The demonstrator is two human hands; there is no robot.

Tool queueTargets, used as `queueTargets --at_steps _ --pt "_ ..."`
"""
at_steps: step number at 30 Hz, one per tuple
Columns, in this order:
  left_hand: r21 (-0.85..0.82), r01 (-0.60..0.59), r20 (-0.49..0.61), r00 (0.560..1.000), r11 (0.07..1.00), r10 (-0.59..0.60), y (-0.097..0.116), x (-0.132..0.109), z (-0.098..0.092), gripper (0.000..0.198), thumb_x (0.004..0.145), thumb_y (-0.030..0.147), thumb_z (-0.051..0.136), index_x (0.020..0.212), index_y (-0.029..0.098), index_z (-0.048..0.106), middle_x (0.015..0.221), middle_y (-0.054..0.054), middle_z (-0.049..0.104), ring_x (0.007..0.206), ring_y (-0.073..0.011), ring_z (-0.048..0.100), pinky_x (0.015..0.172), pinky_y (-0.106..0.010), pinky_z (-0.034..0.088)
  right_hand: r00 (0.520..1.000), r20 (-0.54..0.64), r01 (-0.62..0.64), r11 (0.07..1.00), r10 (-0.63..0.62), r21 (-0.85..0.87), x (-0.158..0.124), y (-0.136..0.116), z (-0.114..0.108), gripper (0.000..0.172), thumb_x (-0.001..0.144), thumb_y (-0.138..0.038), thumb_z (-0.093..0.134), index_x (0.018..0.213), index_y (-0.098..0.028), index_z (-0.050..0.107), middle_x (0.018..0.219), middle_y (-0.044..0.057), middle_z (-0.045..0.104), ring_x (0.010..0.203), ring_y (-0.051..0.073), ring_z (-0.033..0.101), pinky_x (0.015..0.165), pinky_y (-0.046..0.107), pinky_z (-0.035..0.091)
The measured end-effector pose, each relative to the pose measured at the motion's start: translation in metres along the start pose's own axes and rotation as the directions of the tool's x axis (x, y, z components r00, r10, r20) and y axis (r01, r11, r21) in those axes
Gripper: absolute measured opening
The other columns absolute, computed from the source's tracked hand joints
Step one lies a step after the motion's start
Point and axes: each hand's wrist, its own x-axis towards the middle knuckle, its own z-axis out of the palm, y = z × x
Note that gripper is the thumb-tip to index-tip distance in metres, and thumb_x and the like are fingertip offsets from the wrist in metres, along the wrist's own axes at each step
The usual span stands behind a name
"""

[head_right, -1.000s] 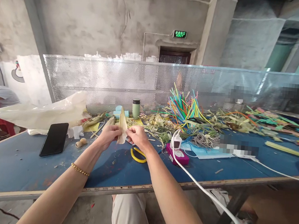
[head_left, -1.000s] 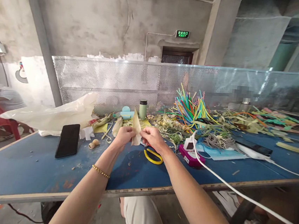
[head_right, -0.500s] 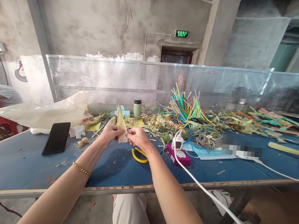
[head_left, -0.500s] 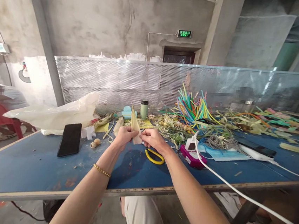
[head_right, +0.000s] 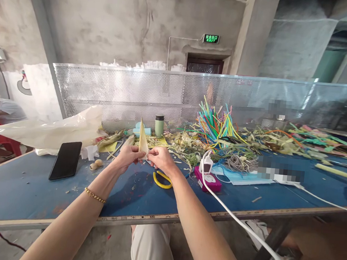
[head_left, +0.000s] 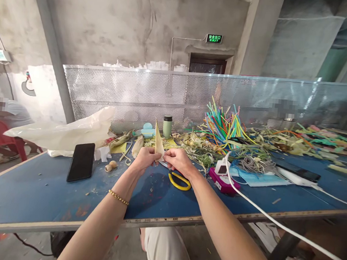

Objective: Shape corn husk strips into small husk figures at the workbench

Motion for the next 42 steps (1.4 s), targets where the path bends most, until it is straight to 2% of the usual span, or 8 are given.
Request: queueTargets --at_steps 9,17,23,28,33,38,42 --pt "0.024 -0.060 0.048 0.997 0.998 0.059 0.003 -0.003 0.002 0.012 0.065 0.021 0.069 0.062 0.010 0.066 0.048 -0.001 0.056 0.043 -0.0085 0.046 0.043 -0.021 0.030 0.998 -0.060 -0.015 0.996 0.010 -0.092 0.002 0.001 0.002 0.003 0.069 -0.018 0.062 0.069 -0.016 0.063 0.048 -0.003 0.057 0.042 0.011 0.052 0.037 0.019 0.039" --pt "0.046 -0.084 0.019 0.996 0.995 0.083 0.009 -0.005 0.004 0.007 0.062 0.011 0.064 0.056 0.012 0.063 0.046 0.000 0.054 0.041 -0.0076 0.042 0.043 -0.022 0.030 0.997 -0.064 0.039 0.989 -0.048 -0.143 0.003 0.001 0.002 0.004 0.070 -0.018 0.062 0.068 -0.016 0.064 0.046 -0.003 0.056 0.042 0.011 0.050 0.044 0.020 0.039" --pt "0.040 -0.103 0.056 0.993 0.994 0.100 -0.001 0.000 0.002 0.008 0.062 0.012 0.062 0.054 0.012 0.063 0.046 0.000 0.054 0.044 -0.0089 0.045 0.045 -0.022 0.031 0.987 -0.067 0.128 0.970 -0.144 -0.206 0.002 0.005 0.003 0.009 0.069 -0.021 0.063 0.062 -0.016 0.060 0.050 -0.002 0.057 0.047 0.011 0.050 0.047 0.020 0.035" --pt "0.050 -0.108 0.073 0.992 0.993 0.105 -0.007 0.004 0.000 0.010 0.063 0.014 0.064 0.054 0.012 0.061 0.048 -0.001 0.055 0.046 -0.0101 0.048 0.047 -0.023 0.034 0.968 -0.092 0.193 0.928 -0.233 -0.320 0.000 0.004 0.007 0.006 0.066 -0.017 0.063 0.062 -0.016 0.059 0.056 0.000 0.060 0.053 0.011 0.052 0.051 0.020 0.035" --pt "-0.052 -0.039 0.130 0.990 0.998 0.046 -0.010 0.005 -0.005 0.016 0.064 0.021 0.069 0.054 0.012 0.060 0.048 -0.003 0.054 0.045 -0.0102 0.048 0.047 -0.024 0.034 0.964 -0.103 0.198 0.919 -0.246 -0.342 -0.005 -0.004 0.010 0.008 0.068 -0.018 0.063 0.063 -0.017 0.057 0.058 0.000 0.061 0.055 0.012 0.053 0.052 0.021 0.037" --pt "-0.268 0.133 0.246 0.967 0.954 -0.065 -0.007 0.003 -0.010 0.019 0.054 0.022 0.078 0.057 0.011 0.062 0.054 -0.003 0.055 0.049 -0.0099 0.048 0.048 -0.025 0.036 0.979 -0.061 0.173 0.947 -0.196 -0.270 -0.007 -0.005 0.012 0.005 0.073 -0.017 0.058 0.069 -0.019 0.056 0.057 -0.002 0.059 0.045 0.010 0.052 0.046 0.021 0.039" --pt "-0.326 0.173 0.303 0.950 0.929 -0.071 0.000 -0.002 -0.011 0.019 0.052 0.020 0.081 0.058 0.012 0.065 0.058 -0.004 0.058 0.052 -0.0101 0.048 0.048 -0.024 0.036 0.979 -0.017 0.192 0.948 -0.203 -0.253 -0.006 -0.002 0.011 0.006 0.074 -0.017 0.059 0.071 -0.019 0.055 0.060 -0.002 0.060 0.043 0.010 0.052 0.043 0.020 0.039"
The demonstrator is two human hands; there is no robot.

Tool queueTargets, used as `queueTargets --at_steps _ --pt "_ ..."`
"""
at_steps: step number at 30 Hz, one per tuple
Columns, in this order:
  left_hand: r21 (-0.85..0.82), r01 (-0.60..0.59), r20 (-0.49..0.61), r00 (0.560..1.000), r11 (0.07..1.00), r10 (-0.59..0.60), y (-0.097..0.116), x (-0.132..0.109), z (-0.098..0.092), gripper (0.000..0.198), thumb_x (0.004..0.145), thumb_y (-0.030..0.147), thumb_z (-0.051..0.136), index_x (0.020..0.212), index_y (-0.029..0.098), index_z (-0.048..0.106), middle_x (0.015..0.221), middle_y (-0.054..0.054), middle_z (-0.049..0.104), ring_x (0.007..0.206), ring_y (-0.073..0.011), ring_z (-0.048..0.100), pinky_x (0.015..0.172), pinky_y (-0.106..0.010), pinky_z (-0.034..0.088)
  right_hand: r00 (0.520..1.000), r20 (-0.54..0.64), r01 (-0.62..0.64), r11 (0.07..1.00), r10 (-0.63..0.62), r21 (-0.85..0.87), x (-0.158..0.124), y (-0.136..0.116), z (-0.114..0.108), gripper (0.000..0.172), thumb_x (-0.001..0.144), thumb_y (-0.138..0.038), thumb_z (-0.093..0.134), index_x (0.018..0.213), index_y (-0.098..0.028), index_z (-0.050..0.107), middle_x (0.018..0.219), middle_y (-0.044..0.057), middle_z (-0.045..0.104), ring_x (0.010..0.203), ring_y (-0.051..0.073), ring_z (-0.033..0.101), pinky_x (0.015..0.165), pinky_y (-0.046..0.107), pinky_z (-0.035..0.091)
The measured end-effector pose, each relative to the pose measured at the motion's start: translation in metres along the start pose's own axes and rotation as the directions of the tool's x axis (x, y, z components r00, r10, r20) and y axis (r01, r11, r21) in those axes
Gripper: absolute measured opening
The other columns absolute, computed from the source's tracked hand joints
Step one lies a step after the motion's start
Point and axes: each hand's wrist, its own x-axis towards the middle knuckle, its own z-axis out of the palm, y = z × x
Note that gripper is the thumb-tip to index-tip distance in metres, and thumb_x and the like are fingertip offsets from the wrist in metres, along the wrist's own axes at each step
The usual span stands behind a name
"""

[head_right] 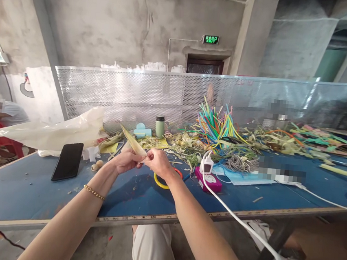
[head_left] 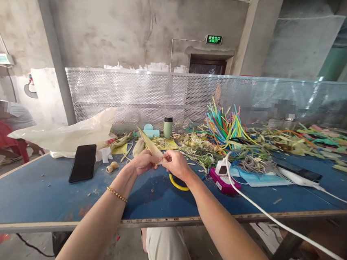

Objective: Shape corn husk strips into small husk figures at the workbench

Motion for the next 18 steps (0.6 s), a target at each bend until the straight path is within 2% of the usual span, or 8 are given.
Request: queueTargets --at_steps 3,6,8,10,13,15,18 --pt "0.029 0.012 0.007 1.000 0.999 -0.012 0.002 -0.002 0.001 0.017 0.052 0.020 0.081 0.057 0.013 0.066 0.056 -0.003 0.058 0.050 -0.0100 0.048 0.047 -0.024 0.036 0.998 0.021 0.054 0.998 -0.054 -0.029 0.002 0.003 -0.003 0.005 0.076 -0.016 0.057 0.072 -0.018 0.056 0.061 -0.002 0.061 0.048 0.010 0.053 0.048 0.021 0.039" --pt "0.091 0.033 0.020 0.999 0.995 -0.035 0.003 -0.003 0.001 0.018 0.053 0.021 0.081 0.055 0.013 0.065 0.052 -0.002 0.056 0.047 -0.0090 0.046 0.046 -0.024 0.035 0.996 -0.039 0.077 0.988 -0.083 -0.135 0.005 0.006 -0.010 0.004 0.072 -0.013 0.058 0.071 -0.017 0.059 0.063 -0.001 0.061 0.057 0.011 0.054 0.055 0.021 0.039" --pt "0.113 0.035 0.041 0.998 0.993 -0.040 0.003 -0.002 0.001 0.019 0.055 0.022 0.080 0.055 0.012 0.064 0.051 -0.002 0.055 0.046 -0.0083 0.045 0.045 -0.023 0.034 0.996 -0.031 0.073 0.986 -0.079 -0.148 0.006 0.006 -0.014 0.004 0.071 -0.013 0.059 0.071 -0.016 0.060 0.064 -0.001 0.061 0.059 0.012 0.053 0.057 0.022 0.038" --pt "0.126 0.032 0.045 0.998 0.991 -0.038 0.002 -0.002 0.001 0.019 0.057 0.022 0.079 0.056 0.011 0.064 0.051 -0.002 0.054 0.045 -0.0077 0.045 0.045 -0.023 0.033 0.997 0.048 0.071 0.993 -0.066 -0.095 0.006 0.005 -0.019 0.005 0.070 -0.013 0.059 0.073 -0.016 0.062 0.067 -0.001 0.063 0.061 0.012 0.053 0.059 0.021 0.039" --pt "0.141 0.037 0.021 0.999 0.989 -0.040 0.001 -0.001 0.000 0.019 0.057 0.020 0.079 0.057 0.011 0.062 0.052 -0.003 0.054 0.045 -0.0077 0.045 0.046 -0.023 0.033 0.988 0.138 0.065 0.996 -0.072 0.053 0.005 0.001 -0.021 0.016 0.072 -0.013 0.057 0.085 -0.016 0.067 0.081 0.002 0.069 0.071 0.014 0.059 0.065 0.022 0.044" --pt "0.161 0.039 0.016 0.999 0.986 -0.042 0.001 -0.001 0.000 0.019 0.057 0.020 0.079 0.058 0.011 0.062 0.053 -0.003 0.054 0.046 -0.0081 0.046 0.046 -0.024 0.032 0.992 0.107 0.054 0.991 -0.067 0.121 0.005 0.000 -0.019 0.014 0.076 -0.017 0.058 0.086 -0.015 0.067 0.083 0.003 0.070 0.073 0.014 0.061 0.066 0.022 0.045" --pt "0.212 0.045 0.007 0.999 0.976 -0.048 0.000 -0.001 -0.001 0.021 0.059 0.024 0.079 0.060 0.011 0.063 0.053 -0.003 0.054 0.045 -0.0088 0.047 0.045 -0.023 0.030 0.998 0.039 0.039 0.992 -0.044 0.119 0.006 0.004 -0.014 0.011 0.079 -0.024 0.060 0.073 -0.015 0.063 0.065 0.001 0.064 0.060 0.013 0.056 0.060 0.022 0.043"
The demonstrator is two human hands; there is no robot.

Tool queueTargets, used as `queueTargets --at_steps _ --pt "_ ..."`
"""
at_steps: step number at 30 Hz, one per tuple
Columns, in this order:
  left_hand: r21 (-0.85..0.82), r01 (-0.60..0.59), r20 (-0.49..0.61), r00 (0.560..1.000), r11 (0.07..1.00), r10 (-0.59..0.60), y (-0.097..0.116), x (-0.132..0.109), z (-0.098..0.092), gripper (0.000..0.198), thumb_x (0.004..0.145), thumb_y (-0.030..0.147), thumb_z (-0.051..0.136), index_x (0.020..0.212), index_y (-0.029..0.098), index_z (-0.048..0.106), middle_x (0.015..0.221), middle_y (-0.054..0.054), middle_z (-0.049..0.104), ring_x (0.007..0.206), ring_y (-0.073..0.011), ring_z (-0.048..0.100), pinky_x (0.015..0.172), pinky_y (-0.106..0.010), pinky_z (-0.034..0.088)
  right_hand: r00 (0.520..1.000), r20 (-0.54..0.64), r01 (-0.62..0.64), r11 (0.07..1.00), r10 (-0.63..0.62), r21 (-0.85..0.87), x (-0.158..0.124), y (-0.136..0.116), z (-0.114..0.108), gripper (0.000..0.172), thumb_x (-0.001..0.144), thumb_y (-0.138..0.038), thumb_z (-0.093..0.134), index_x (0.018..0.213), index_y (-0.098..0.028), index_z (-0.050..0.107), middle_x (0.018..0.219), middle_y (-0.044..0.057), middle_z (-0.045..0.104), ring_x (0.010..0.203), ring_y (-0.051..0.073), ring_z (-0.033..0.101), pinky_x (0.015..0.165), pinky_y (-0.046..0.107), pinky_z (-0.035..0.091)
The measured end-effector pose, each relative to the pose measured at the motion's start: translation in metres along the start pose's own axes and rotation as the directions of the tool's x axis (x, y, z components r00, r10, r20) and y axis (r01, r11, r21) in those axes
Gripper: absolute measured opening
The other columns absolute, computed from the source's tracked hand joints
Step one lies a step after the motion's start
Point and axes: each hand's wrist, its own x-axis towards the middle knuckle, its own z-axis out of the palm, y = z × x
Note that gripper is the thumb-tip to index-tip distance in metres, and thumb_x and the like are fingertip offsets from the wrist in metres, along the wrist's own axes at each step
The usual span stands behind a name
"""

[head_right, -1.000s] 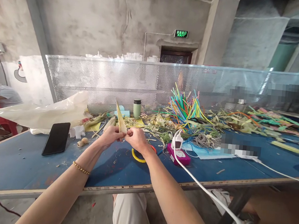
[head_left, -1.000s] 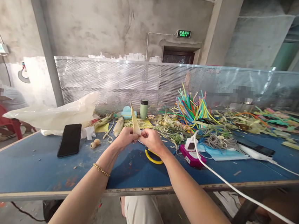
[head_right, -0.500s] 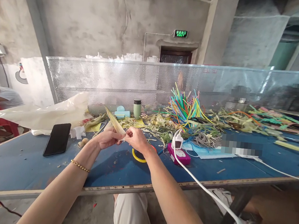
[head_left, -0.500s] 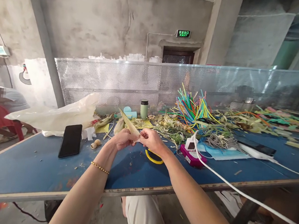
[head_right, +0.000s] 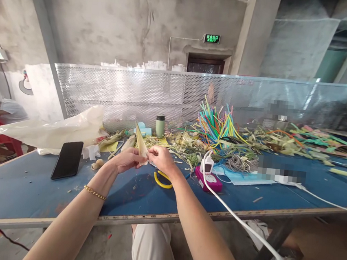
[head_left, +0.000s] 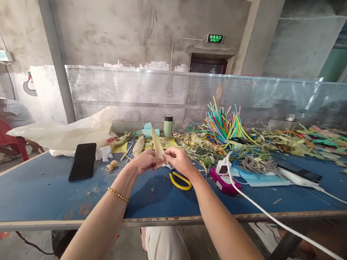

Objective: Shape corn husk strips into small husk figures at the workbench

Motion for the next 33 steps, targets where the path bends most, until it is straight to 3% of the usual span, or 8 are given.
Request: queueTargets --at_steps 3,8,11,17,23,28,31,33 --pt "0.044 -0.005 -0.043 0.999 0.999 0.007 -0.002 0.003 -0.001 0.027 0.063 0.034 0.077 0.064 0.011 0.064 0.053 -0.004 0.056 0.045 -0.0098 0.048 0.044 -0.023 0.029 1.000 -0.008 0.025 1.000 -0.025 -0.011 0.001 0.005 0.002 0.019 0.083 -0.025 0.056 0.067 -0.016 0.058 0.057 -0.001 0.059 0.053 0.011 0.052 0.056 0.022 0.040" --pt "0.023 -0.107 -0.264 0.958 0.994 0.109 -0.008 0.013 0.000 0.041 0.069 0.050 0.072 0.057 0.014 0.056 0.047 0.001 0.049 0.040 -0.0073 0.041 0.042 -0.022 0.027 0.997 -0.011 0.078 0.995 -0.079 -0.068 0.000 0.003 0.003 0.024 0.086 -0.027 0.054 0.063 -0.018 0.053 0.055 -0.002 0.056 0.051 0.010 0.050 0.053 0.021 0.036" --pt "-0.085 -0.136 -0.218 0.969 0.987 0.115 -0.007 0.014 0.003 0.038 0.068 0.048 0.073 0.060 0.014 0.059 0.050 -0.001 0.054 0.042 -0.0091 0.045 0.043 -0.023 0.032 0.996 -0.063 0.050 0.992 -0.058 -0.116 0.001 0.002 0.004 0.021 0.084 -0.022 0.054 0.063 -0.018 0.053 0.053 -0.003 0.056 0.050 0.010 0.051 0.053 0.021 0.037" --pt "-0.176 -0.148 -0.102 0.986 0.973 0.131 0.003 0.003 0.007 0.034 0.069 0.041 0.074 0.058 0.013 0.059 0.048 -0.002 0.055 0.041 -0.0106 0.048 0.044 -0.025 0.033 0.973 -0.203 -0.132 0.986 0.110 -0.101 0.006 0.012 -0.001 0.012 0.078 -0.016 0.055 0.067 -0.018 0.059 0.057 -0.001 0.062 0.048 0.012 0.057 0.053 0.022 0.042" --pt "-0.240 -0.127 0.098 0.983 0.963 0.154 0.014 -0.009 0.006 0.032 0.078 0.030 0.065 0.054 0.015 0.051 0.049 0.000 0.047 0.043 -0.0093 0.045 0.047 -0.025 0.032 0.898 -0.395 -0.302 0.924 0.194 -0.233 0.014 0.035 -0.022 0.012 0.076 -0.017 0.056 0.067 -0.018 0.063 0.057 0.001 0.065 0.053 0.014 0.061 0.057 0.023 0.045" --pt "-0.395 -0.174 0.247 0.926 0.902 0.286 0.024 -0.018 -0.002 0.030 0.083 0.025 0.056 0.056 0.016 0.048 0.051 0.001 0.040 0.044 -0.0088 0.041 0.048 -0.025 0.031 0.829 -0.489 -0.454 0.838 0.273 -0.303 0.015 0.044 -0.037 0.013 0.074 -0.015 0.057 0.067 -0.019 0.067 0.063 0.005 0.069 0.065 0.018 0.066 0.061 0.025 0.046" --pt "-0.512 -0.275 0.212 0.878 0.814 0.430 0.032 -0.030 -0.010 0.032 0.083 0.021 0.055 0.054 0.017 0.042 0.050 0.004 0.033 0.042 -0.0071 0.036 0.050 -0.026 0.033 0.737 -0.553 -0.611 0.731 0.387 -0.303 0.010 0.044 -0.051 0.013 0.070 -0.011 0.059 0.064 -0.019 0.068 0.062 0.007 0.068 0.069 0.023 0.067 0.061 0.028 0.045" --pt "-0.623 -0.374 0.098 0.834 0.687 0.542 0.037 -0.038 -0.016 0.034 0.080 0.020 0.057 0.054 0.018 0.036 0.049 0.005 0.027 0.040 -0.0059 0.029 0.049 -0.025 0.032 0.662 -0.589 -0.693 0.678 0.464 -0.244 0.007 0.045 -0.059 0.013 0.066 -0.007 0.061 0.060 -0.018 0.066 0.059 0.009 0.066 0.068 0.024 0.067 0.059 0.029 0.045"
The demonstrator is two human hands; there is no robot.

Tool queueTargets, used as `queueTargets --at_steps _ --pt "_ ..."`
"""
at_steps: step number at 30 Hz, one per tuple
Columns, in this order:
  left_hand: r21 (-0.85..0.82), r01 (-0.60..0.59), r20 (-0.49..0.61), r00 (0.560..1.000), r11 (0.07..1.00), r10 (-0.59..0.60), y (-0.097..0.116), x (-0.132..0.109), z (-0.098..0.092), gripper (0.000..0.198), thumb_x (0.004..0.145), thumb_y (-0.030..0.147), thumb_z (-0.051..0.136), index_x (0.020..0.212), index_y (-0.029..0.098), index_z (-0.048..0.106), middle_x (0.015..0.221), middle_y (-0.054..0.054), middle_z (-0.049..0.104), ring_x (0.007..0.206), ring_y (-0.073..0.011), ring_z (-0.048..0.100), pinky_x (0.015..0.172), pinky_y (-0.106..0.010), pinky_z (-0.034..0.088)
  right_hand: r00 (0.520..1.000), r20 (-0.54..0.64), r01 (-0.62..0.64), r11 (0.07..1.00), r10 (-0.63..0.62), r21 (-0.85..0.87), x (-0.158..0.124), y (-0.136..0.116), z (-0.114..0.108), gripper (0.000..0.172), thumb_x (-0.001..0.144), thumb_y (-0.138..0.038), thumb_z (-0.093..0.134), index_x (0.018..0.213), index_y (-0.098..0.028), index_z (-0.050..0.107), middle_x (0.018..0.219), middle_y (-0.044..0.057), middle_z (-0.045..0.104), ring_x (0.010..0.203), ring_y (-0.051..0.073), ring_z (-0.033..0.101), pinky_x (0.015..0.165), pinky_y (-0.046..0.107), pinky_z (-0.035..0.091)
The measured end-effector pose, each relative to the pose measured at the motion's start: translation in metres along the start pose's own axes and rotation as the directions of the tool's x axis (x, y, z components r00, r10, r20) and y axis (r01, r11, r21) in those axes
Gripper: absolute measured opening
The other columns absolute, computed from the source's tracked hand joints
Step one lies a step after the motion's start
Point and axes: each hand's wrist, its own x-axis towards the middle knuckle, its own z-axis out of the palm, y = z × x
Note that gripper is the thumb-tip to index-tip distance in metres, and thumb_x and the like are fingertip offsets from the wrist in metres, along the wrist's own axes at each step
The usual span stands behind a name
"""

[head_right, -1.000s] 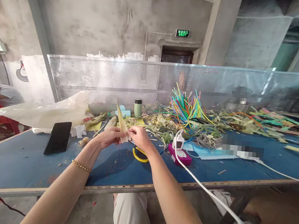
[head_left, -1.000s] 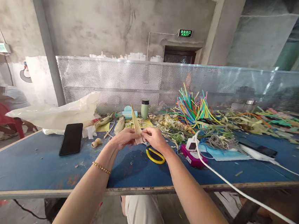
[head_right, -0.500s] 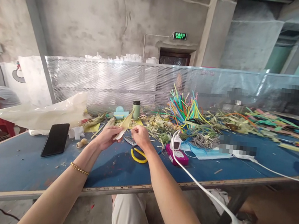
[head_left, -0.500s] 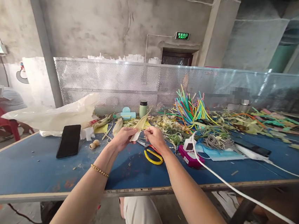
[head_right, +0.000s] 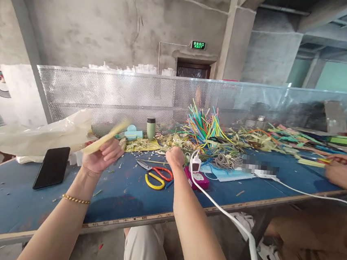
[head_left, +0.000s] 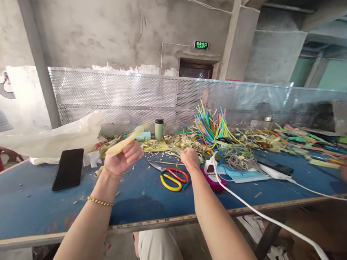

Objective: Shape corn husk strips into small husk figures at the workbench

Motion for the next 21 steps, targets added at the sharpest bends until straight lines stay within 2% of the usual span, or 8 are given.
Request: queueTargets --at_steps 2,4,8,11,12,15,19,21 --pt "-0.081 -0.148 -0.057 0.988 0.986 0.144 0.008 -0.003 -0.001 0.037 0.078 0.020 0.057 0.054 0.019 0.029 0.049 0.006 0.022 0.039 -0.0052 0.022 0.047 -0.025 0.032 0.996 0.053 -0.070 0.991 0.065 0.110 0.002 0.004 -0.003 0.015 0.065 -0.006 0.062 0.054 -0.017 0.063 0.054 0.010 0.063 0.059 0.022 0.064 0.052 0.027 0.042" --pt "-0.080 -0.180 -0.109 0.979 0.980 0.170 0.010 -0.002 -0.004 0.036 0.077 0.021 0.058 0.055 0.019 0.029 0.050 0.006 0.022 0.040 -0.0053 0.023 0.047 -0.024 0.033 0.988 0.146 -0.083 0.964 0.046 0.254 0.001 0.005 -0.001 0.017 0.067 -0.007 0.062 0.052 -0.015 0.061 0.054 0.009 0.064 0.050 0.017 0.059 0.045 0.024 0.039" --pt "0.123 0.061 -0.264 0.964 0.991 -0.026 -0.004 0.008 -0.013 0.021 0.074 0.025 0.061 0.060 0.018 0.047 0.054 0.003 0.040 0.045 -0.0071 0.039 0.044 -0.022 0.032 0.966 0.250 -0.039 0.919 -0.066 0.393 -0.006 -0.001 0.008 0.012 0.073 -0.014 0.062 0.062 -0.013 0.064 0.063 0.006 0.068 0.044 0.009 0.054 0.038 0.018 0.036" --pt "0.371 0.281 -0.519 0.853 0.885 -0.053 -0.023 0.017 -0.022 0.017 0.070 0.027 0.067 0.063 0.014 0.058 0.056 0.000 0.052 0.043 -0.0079 0.043 0.039 -0.022 0.027 0.945 0.305 -0.029 0.898 -0.119 0.440 -0.011 -0.005 0.010 0.013 0.076 -0.016 0.062 0.065 -0.012 0.065 0.061 0.005 0.068 0.043 0.008 0.053 0.036 0.017 0.034" --pt "0.425 0.341 -0.585 0.811 0.838 -0.033 -0.029 0.019 -0.025 0.020 0.067 0.029 0.069 0.061 0.013 0.059 0.052 0.000 0.051 0.040 -0.0074 0.042 0.038 -0.022 0.025 0.939 0.316 -0.014 0.903 -0.136 0.429 -0.011 -0.005 0.010 0.013 0.077 -0.016 0.061 0.065 -0.012 0.066 0.061 0.005 0.068 0.042 0.008 0.053 0.037 0.017 0.033" --pt "0.450 0.428 -0.646 0.762 0.784 -0.045 -0.043 0.021 -0.030 0.021 0.060 0.030 0.074 0.064 0.012 0.064 0.049 0.001 0.053 0.039 -0.0075 0.043 0.039 -0.021 0.025 0.926 0.337 0.060 0.948 -0.170 0.312 -0.012 -0.002 0.009 0.016 0.077 -0.015 0.059 0.062 -0.013 0.066 0.060 0.005 0.067 0.044 0.009 0.054 0.040 0.019 0.034" --pt "0.427 0.467 -0.653 0.751 0.775 -0.093 -0.052 0.019 -0.030 0.027 0.058 0.035 0.078 0.063 0.014 0.062 0.040 0.006 0.043 0.034 -0.0050 0.035 0.036 -0.020 0.018 0.943 0.141 0.300 0.953 -0.303 0.040 -0.017 -0.005 0.010 0.017 0.073 -0.011 0.062 0.056 -0.016 0.065 0.065 0.007 0.067 0.063 0.015 0.060 0.054 0.022 0.037" --pt "0.435 0.440 -0.620 0.779 0.786 -0.092 -0.056 0.018 -0.029 0.032 0.058 0.040 0.079 0.063 0.015 0.059 0.038 0.007 0.040 0.033 -0.0045 0.033 0.036 -0.020 0.018 0.890 0.046 0.455 0.891 -0.454 -0.003 -0.025 -0.013 0.011 0.018 0.078 -0.014 0.060 0.061 -0.016 0.066 0.070 0.007 0.068 0.070 0.016 0.060 0.059 0.023 0.037"
